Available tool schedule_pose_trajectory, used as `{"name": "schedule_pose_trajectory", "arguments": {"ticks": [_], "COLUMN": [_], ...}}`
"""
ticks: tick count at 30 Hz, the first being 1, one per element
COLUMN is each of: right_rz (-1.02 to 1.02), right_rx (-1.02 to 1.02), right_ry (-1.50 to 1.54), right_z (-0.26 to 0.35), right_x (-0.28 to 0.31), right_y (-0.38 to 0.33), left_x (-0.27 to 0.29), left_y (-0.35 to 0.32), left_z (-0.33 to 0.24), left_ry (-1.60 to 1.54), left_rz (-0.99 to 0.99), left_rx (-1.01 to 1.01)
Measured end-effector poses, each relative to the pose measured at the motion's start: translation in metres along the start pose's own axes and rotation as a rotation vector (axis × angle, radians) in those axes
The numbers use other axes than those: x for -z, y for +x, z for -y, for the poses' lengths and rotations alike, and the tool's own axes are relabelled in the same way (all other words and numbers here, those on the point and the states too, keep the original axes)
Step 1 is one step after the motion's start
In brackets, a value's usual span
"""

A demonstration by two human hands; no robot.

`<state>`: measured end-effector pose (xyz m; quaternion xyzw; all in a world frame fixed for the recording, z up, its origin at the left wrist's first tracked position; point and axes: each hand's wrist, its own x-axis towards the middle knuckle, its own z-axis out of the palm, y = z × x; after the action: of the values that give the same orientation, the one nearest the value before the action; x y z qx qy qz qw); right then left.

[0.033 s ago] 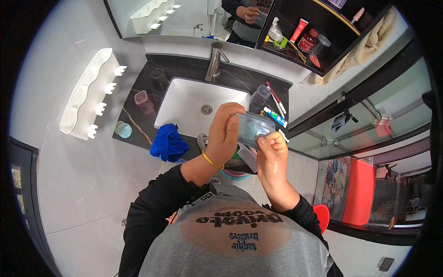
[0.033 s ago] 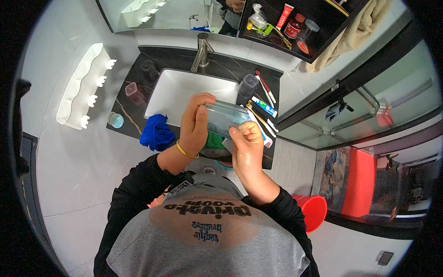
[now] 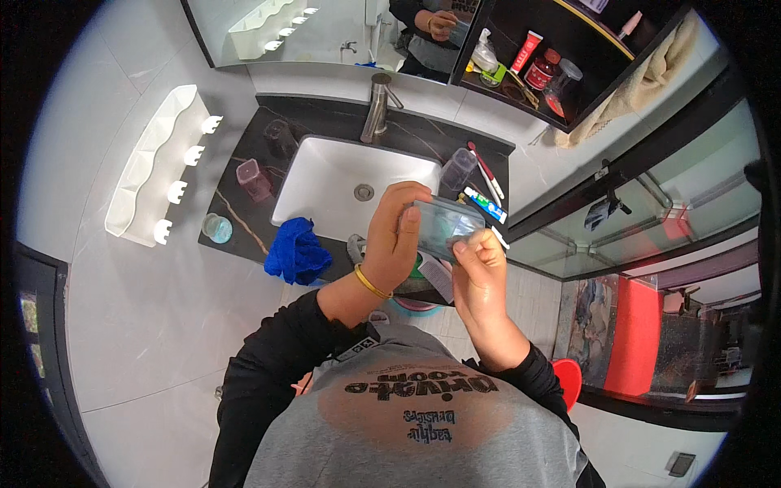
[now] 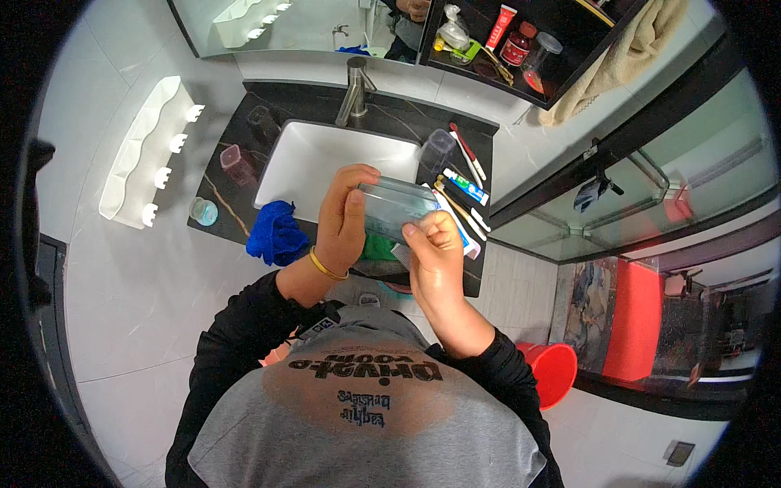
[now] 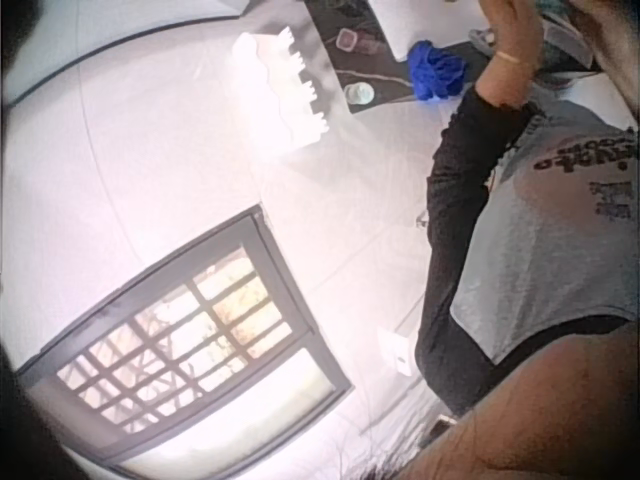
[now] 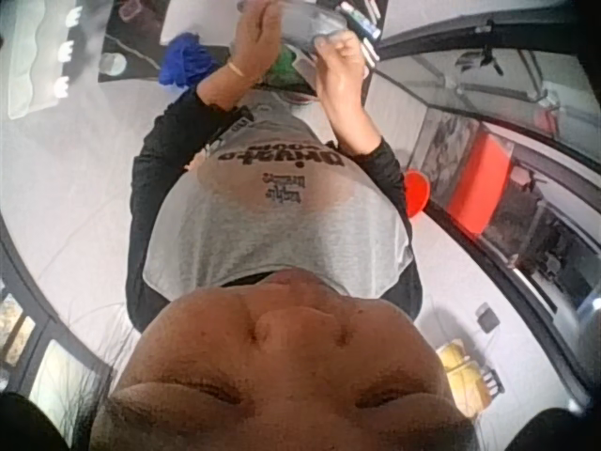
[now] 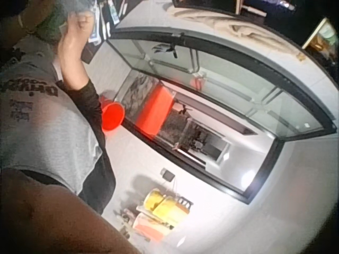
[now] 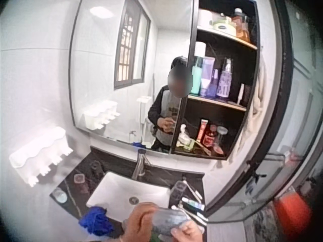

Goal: The person assembles a white plastic organizer by inserting small white plastic pieces into its slots, then carries it to a bathroom and mounts it on the wall. Afterwards, they wipe a small plastic container with a blue cloth at the sink.

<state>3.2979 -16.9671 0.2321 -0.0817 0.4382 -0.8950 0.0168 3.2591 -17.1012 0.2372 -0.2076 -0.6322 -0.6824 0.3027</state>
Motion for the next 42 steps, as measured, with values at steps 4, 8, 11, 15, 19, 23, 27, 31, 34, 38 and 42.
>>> {"name": "schedule_pose_trajectory", "arguments": {"ticks": [4, 8, 11, 15, 19, 23, 27, 31, 34, 38, 42], "right_rz": [0.046, 0.128, 0.261, 0.336, 0.330, 0.299, 0.267, 0.125, 0.058, 0.062, -0.198], "right_rx": [-0.163, -0.182, -0.256, -0.405, -0.411, -0.410, -0.473, -0.412, -0.314, -0.170, 0.007], "right_ry": [-0.076, -0.521, -0.404, 0.213, 0.209, 0.050, 0.476, 0.197, -0.080, -0.288, -0.360], "right_z": [0.004, 0.010, 0.012, 0.012, 0.013, 0.013, 0.010, 0.008, 0.010, 0.008, 0.000], "right_x": [0.004, -0.001, -0.010, -0.017, -0.009, 0.003, 0.003, 0.000, 0.006, 0.004, -0.012], "right_y": [0.002, 0.000, 0.000, 0.002, 0.001, -0.002, -0.002, 0.000, 0.001, 0.000, 0.000], "left_x": [0.007, 0.023, 0.031, 0.028, 0.033, 0.043, 0.039, 0.032, 0.022, 0.023, 0.023], "left_y": [-0.007, -0.012, -0.012, -0.008, -0.003, 0.000, 0.001, -0.001, -0.003, -0.005, -0.005], "left_z": [-0.001, -0.006, -0.009, -0.008, -0.010, -0.014, -0.017, -0.016, -0.012, -0.007, -0.003], "left_ry": [0.155, -0.036, -0.074, 0.031, 0.109, 0.111, 0.057, 0.153, 0.100, -0.013, -0.008], "left_rz": [0.226, 0.102, 0.106, 0.140, 0.253, 0.293, 0.404, 0.528, 0.453, 0.312, 0.324], "left_rx": [-0.058, 0.362, 0.479, 0.159, 0.057, 0.022, -0.105, 0.033, 0.118, 0.157, 0.196]}}
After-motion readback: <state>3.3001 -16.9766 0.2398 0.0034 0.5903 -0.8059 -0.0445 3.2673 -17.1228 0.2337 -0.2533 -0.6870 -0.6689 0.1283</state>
